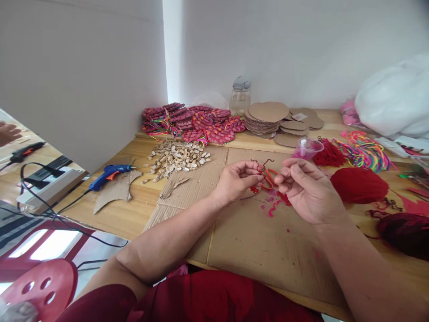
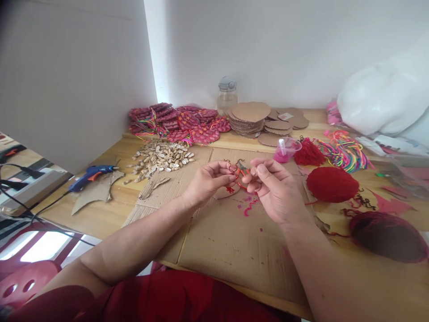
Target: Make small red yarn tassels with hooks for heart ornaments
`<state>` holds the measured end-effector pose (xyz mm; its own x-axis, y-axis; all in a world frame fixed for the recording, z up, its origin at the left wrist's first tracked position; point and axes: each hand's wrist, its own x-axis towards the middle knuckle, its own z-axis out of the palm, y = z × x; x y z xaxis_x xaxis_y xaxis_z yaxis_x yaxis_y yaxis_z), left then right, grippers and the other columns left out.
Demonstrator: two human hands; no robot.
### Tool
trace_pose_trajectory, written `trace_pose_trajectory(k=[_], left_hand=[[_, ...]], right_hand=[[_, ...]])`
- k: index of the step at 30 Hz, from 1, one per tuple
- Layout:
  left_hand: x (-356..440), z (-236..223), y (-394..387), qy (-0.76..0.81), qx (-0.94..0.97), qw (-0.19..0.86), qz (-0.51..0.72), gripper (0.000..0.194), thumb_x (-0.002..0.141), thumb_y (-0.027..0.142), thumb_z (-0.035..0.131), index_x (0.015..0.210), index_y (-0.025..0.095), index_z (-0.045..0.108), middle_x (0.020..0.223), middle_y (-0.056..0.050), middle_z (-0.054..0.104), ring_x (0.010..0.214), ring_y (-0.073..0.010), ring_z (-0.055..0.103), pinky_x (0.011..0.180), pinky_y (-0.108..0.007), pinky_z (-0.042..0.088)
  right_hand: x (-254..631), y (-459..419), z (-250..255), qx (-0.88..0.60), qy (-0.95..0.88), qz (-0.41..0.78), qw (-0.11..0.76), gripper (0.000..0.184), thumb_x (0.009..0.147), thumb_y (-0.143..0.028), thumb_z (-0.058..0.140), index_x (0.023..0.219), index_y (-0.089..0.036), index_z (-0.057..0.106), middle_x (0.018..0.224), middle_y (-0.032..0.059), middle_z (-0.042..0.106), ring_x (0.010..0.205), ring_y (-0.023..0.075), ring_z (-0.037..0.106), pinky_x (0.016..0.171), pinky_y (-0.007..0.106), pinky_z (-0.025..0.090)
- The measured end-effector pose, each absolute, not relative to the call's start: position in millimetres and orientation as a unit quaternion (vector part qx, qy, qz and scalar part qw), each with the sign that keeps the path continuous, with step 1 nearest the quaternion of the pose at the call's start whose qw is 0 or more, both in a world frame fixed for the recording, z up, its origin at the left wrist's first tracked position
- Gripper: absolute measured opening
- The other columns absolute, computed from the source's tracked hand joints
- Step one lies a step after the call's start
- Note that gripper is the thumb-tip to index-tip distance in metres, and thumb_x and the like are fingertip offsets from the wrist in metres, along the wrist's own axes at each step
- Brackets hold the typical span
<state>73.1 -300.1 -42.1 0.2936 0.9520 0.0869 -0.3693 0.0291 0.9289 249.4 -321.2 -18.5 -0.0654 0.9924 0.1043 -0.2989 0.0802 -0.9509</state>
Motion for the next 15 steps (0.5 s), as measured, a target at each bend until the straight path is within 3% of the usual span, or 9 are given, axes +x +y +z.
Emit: trace_pose_trajectory(k=[5, 9, 15], left_hand=[[73.4, -38.4, -302.7, 0.334, 0.504, 0.592, 0.532, 0.036, 0.07, 0.013, 0.074, 0.103, 0.012, 0.059, 0.08, -0.001, 0.065, 0.07, -0.0087, 0.063, 0.072, -0.025, 0.054], [76.1, -38.5, -307.0, 0.364, 0.553, 0.537, 0.522, 0.039, 0.072, 0.009, 0.069, 0.108, 0.014, 0.055, 0.079, -0.001, 0.066, 0.07, -0.0088, 0.064, 0.071, -0.022, 0.052], [78.7, -44.8, -311.1, 0.384, 0.622, 0.451, 0.512, 0.043, 0.076, 0.012, 0.067, 0.115, 0.018, 0.053, 0.078, 0.0, 0.066, 0.073, -0.01, 0.064, 0.069, -0.02, 0.051]], right_hand=[[241.1, -321.5, -26.1, -0.448, -0.465, 0.557, 0.522, 0.036, 0.07, -0.036, 0.081, 0.099, -0.021, 0.067, 0.07, -0.0013, 0.06, 0.06, 0.0113, 0.059, 0.049, 0.023, 0.049], [236.1, -324.0, -32.2, -0.476, -0.52, 0.535, 0.465, 0.046, 0.072, -0.042, 0.079, 0.111, -0.018, 0.068, 0.074, 0.0014, 0.064, 0.055, 0.0102, 0.055, 0.045, 0.023, 0.047], [230.1, -327.2, -38.7, -0.514, -0.575, 0.392, 0.501, 0.032, 0.076, -0.042, 0.074, 0.098, -0.02, 0.074, 0.062, 0.0006, 0.063, 0.045, 0.0102, 0.05, 0.037, 0.023, 0.039]])
